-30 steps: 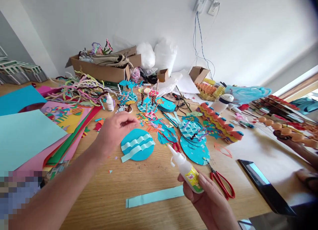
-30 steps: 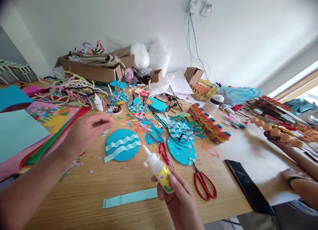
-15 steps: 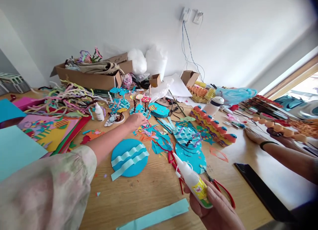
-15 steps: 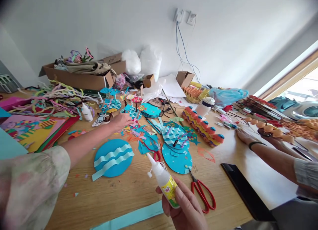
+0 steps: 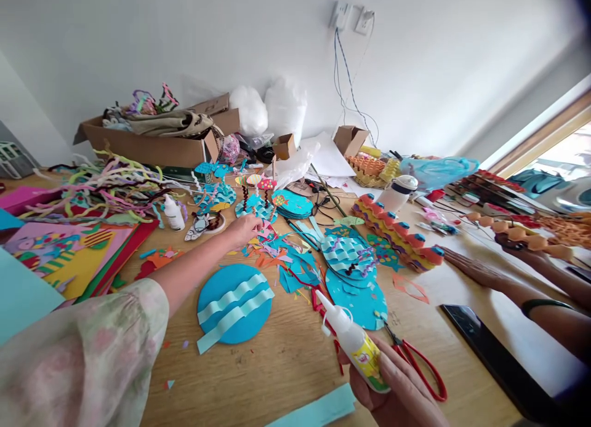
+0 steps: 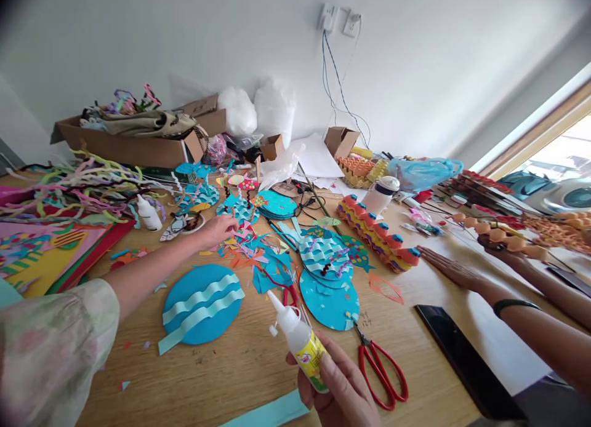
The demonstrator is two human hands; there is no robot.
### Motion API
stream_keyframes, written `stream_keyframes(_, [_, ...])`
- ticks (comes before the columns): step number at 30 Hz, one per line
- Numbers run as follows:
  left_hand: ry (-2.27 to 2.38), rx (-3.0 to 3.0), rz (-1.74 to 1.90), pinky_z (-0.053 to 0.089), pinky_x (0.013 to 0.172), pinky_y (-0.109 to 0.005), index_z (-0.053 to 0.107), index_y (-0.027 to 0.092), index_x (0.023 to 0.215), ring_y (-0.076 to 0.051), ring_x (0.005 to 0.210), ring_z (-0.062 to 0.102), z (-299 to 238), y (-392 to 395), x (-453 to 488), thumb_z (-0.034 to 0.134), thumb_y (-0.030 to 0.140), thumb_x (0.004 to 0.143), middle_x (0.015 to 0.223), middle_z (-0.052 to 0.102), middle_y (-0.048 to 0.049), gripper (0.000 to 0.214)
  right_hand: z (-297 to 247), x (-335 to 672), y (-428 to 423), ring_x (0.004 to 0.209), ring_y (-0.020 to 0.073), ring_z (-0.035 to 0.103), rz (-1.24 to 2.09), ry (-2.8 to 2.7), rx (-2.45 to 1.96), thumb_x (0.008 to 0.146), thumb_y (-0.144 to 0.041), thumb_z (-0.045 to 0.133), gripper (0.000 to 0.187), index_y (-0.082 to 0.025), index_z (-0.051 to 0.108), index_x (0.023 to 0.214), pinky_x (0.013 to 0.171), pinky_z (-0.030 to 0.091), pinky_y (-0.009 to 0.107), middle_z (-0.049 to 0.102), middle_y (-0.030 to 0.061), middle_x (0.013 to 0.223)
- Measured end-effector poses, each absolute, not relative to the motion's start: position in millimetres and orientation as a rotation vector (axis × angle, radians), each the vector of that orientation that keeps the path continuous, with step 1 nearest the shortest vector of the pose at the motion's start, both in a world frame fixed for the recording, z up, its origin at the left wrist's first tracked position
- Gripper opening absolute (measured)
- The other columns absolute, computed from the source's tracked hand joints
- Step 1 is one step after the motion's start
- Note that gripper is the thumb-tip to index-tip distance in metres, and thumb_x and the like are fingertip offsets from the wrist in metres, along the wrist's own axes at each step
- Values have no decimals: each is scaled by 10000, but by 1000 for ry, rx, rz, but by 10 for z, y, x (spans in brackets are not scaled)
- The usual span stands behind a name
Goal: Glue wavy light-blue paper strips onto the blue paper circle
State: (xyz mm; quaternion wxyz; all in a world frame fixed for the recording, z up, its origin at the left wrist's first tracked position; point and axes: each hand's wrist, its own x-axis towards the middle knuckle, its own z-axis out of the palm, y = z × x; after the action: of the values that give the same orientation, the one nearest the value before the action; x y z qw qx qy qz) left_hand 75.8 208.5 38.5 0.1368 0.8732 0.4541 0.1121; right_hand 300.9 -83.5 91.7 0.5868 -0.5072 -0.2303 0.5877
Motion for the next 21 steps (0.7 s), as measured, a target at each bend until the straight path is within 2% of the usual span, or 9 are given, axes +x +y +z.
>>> stream_keyframes(11, [1267,2401,256,493,785,-413,514,167,1135,-208,950,569,397,2093,775,529,323,862,1143,545,-77,315,889,2961,-822,521,113,499,1338,-472,-1218,631,-377,749,320,-195,712,892,508,409,238,679,84,758])
stream_keyframes(21, [1136,2321,241,489,791,-414,526,165,1120,-215,958,566,666,2091,740,533,325,859,1142,547,-72,306,849,2983,-824,523,104,505,1337,-466,-1232,630,-389,752,341,-189,708,902,511,417,224,680,83,759])
